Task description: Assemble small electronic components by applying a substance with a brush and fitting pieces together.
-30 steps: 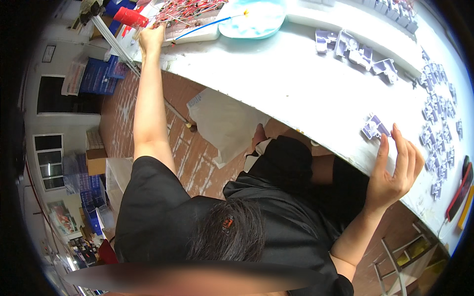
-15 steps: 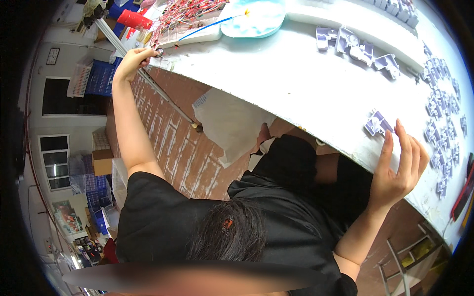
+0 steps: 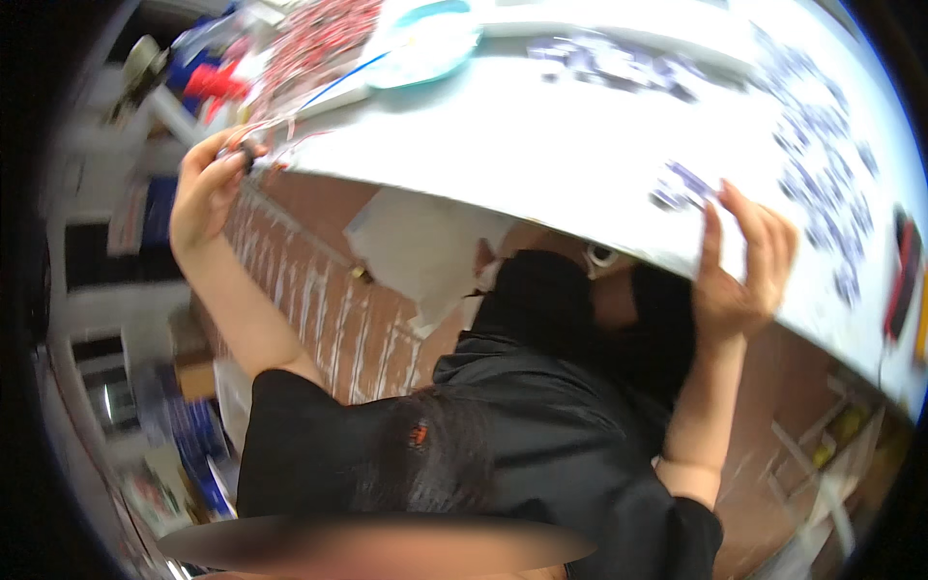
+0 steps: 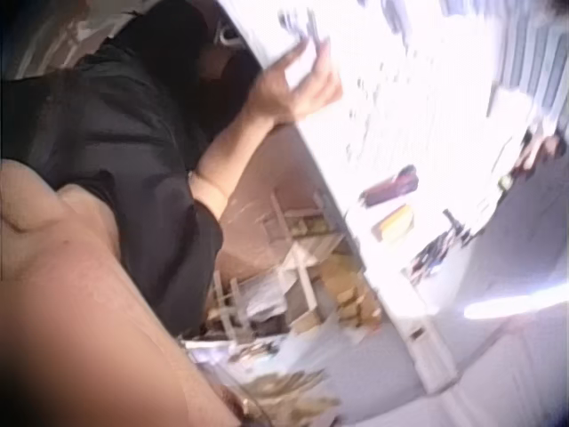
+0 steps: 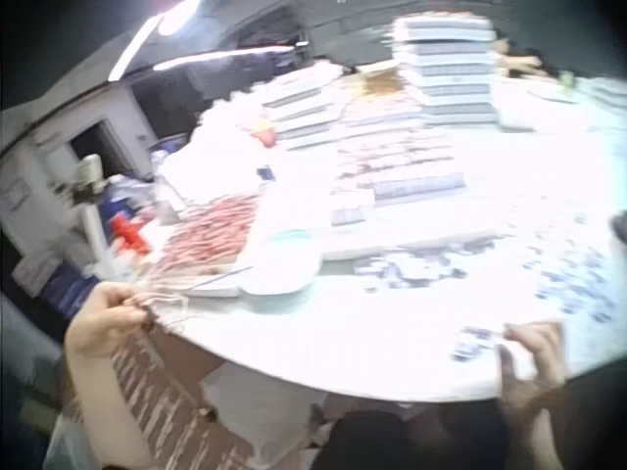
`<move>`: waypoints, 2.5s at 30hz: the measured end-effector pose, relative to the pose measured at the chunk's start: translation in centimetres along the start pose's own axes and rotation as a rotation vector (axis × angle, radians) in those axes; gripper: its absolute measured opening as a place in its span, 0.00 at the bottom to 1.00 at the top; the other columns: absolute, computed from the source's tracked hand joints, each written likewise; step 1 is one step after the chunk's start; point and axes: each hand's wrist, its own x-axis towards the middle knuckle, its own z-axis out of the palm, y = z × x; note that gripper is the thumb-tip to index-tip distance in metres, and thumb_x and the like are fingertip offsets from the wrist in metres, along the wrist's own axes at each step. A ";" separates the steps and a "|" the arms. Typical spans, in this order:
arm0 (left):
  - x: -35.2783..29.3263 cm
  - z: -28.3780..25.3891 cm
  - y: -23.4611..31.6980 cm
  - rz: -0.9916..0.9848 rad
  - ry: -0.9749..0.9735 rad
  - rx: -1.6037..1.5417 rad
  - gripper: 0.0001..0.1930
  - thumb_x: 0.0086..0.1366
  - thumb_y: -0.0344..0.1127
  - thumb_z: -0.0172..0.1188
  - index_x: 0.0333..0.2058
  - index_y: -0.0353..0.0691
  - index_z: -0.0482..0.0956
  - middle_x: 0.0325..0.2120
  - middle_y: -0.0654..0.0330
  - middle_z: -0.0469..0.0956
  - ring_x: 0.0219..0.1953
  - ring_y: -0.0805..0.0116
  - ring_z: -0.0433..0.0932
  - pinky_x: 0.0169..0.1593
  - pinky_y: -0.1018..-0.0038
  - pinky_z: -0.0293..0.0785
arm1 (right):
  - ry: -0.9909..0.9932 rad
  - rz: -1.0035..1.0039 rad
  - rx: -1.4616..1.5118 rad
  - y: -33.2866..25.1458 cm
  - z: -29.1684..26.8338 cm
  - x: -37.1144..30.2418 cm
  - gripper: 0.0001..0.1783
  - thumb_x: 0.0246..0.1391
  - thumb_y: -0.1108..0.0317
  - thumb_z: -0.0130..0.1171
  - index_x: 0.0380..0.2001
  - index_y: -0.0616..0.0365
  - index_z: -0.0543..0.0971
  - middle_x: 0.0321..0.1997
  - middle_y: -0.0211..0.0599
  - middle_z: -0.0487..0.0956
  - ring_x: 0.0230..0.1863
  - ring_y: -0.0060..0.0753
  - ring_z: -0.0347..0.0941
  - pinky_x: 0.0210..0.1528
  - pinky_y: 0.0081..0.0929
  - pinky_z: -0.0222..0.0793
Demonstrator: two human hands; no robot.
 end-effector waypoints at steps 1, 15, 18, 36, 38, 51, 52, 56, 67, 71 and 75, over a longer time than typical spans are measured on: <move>-0.1 2.1 1.1 0.044 -0.037 -0.035 0.08 0.59 0.31 0.66 0.36 0.36 0.80 0.30 0.69 0.77 0.29 0.85 0.68 0.33 0.87 0.59 | 0.047 0.040 0.120 -0.3 0.3 -0.4 0.13 0.52 0.81 0.66 0.42 0.63 0.84 0.37 0.41 0.84 0.38 0.34 0.78 0.46 0.29 0.73; 0.7 32.0 3.2 0.723 -0.387 0.440 0.17 0.71 0.33 0.53 0.56 0.40 0.72 0.34 0.52 0.79 0.33 0.60 0.79 0.41 0.68 0.74 | -0.326 0.751 0.696 4.4 -5.7 -0.2 0.18 0.66 0.61 0.54 0.55 0.54 0.76 0.42 0.33 0.80 0.34 0.16 0.72 0.38 0.16 0.69; -1.0 33.7 2.7 0.547 -0.437 0.398 0.20 0.71 0.31 0.52 0.61 0.42 0.68 0.43 0.48 0.77 0.40 0.54 0.80 0.46 0.65 0.74 | -0.373 0.491 0.270 6.8 -6.5 -0.5 0.15 0.64 0.61 0.57 0.52 0.53 0.77 0.43 0.36 0.80 0.36 0.21 0.74 0.41 0.22 0.71; -2.0 35.3 -1.1 0.080 -0.328 -0.475 0.16 0.72 0.27 0.54 0.55 0.27 0.74 0.45 0.48 0.81 0.46 0.65 0.83 0.53 0.73 0.79 | -0.007 0.292 0.206 -1.2 -2.4 -4.0 0.07 0.52 0.68 0.67 0.35 0.52 0.82 0.32 0.29 0.79 0.31 0.34 0.79 0.31 0.28 0.74; -2.0 35.4 -1.0 0.079 -0.324 -0.486 0.15 0.72 0.26 0.54 0.55 0.27 0.75 0.46 0.48 0.81 0.45 0.64 0.83 0.53 0.72 0.80 | 0.012 0.295 0.194 -1.1 -2.1 -4.1 0.07 0.52 0.67 0.66 0.36 0.52 0.82 0.33 0.29 0.79 0.31 0.34 0.79 0.31 0.27 0.74; -2.1 35.6 -1.1 0.167 -0.300 -0.567 0.21 0.65 0.22 0.63 0.57 0.31 0.73 0.48 0.51 0.78 0.47 0.68 0.80 0.54 0.73 0.77 | 0.019 0.379 0.293 -1.0 -1.9 -3.9 0.10 0.48 0.63 0.70 0.35 0.52 0.85 0.33 0.30 0.81 0.35 0.35 0.78 0.37 0.29 0.74; -2.1 35.6 -1.1 0.169 -0.301 -0.568 0.21 0.65 0.22 0.63 0.57 0.31 0.73 0.48 0.51 0.78 0.47 0.68 0.80 0.54 0.73 0.77 | 0.020 0.378 0.291 -1.1 -2.0 -3.8 0.10 0.48 0.63 0.70 0.35 0.52 0.85 0.33 0.30 0.81 0.35 0.35 0.78 0.37 0.29 0.74; -2.2 35.6 -1.3 0.204 -0.323 -0.569 0.24 0.64 0.20 0.62 0.59 0.31 0.71 0.50 0.52 0.76 0.50 0.68 0.78 0.54 0.73 0.77 | -0.001 0.359 0.222 -1.3 -2.5 -3.4 0.12 0.48 0.67 0.71 0.37 0.54 0.85 0.34 0.30 0.82 0.35 0.30 0.77 0.37 0.25 0.72; -1.8 35.7 -1.5 0.526 -0.278 -0.215 0.23 0.60 0.16 0.63 0.55 0.31 0.75 0.53 0.51 0.72 0.52 0.65 0.79 0.56 0.71 0.79 | -0.036 0.486 0.419 -1.2 -2.4 -2.9 0.10 0.52 0.68 0.70 0.39 0.54 0.86 0.33 0.26 0.83 0.27 0.16 0.69 0.26 0.16 0.61; -1.9 35.4 -1.9 0.707 -0.189 0.023 0.24 0.56 0.17 0.67 0.52 0.33 0.77 0.50 0.51 0.75 0.47 0.64 0.81 0.50 0.71 0.83 | -0.048 0.581 0.496 -1.4 -2.3 -2.5 0.08 0.53 0.68 0.70 0.37 0.54 0.86 0.29 0.23 0.83 0.24 0.12 0.67 0.24 0.14 0.59; -2.3 35.3 -1.8 0.535 -0.187 -0.013 0.20 0.56 0.17 0.68 0.48 0.34 0.80 0.46 0.53 0.78 0.46 0.65 0.82 0.47 0.72 0.83 | -0.064 0.672 0.579 -1.4 -2.6 -2.3 0.07 0.53 0.69 0.69 0.37 0.56 0.86 0.28 0.23 0.83 0.24 0.10 0.66 0.24 0.12 0.60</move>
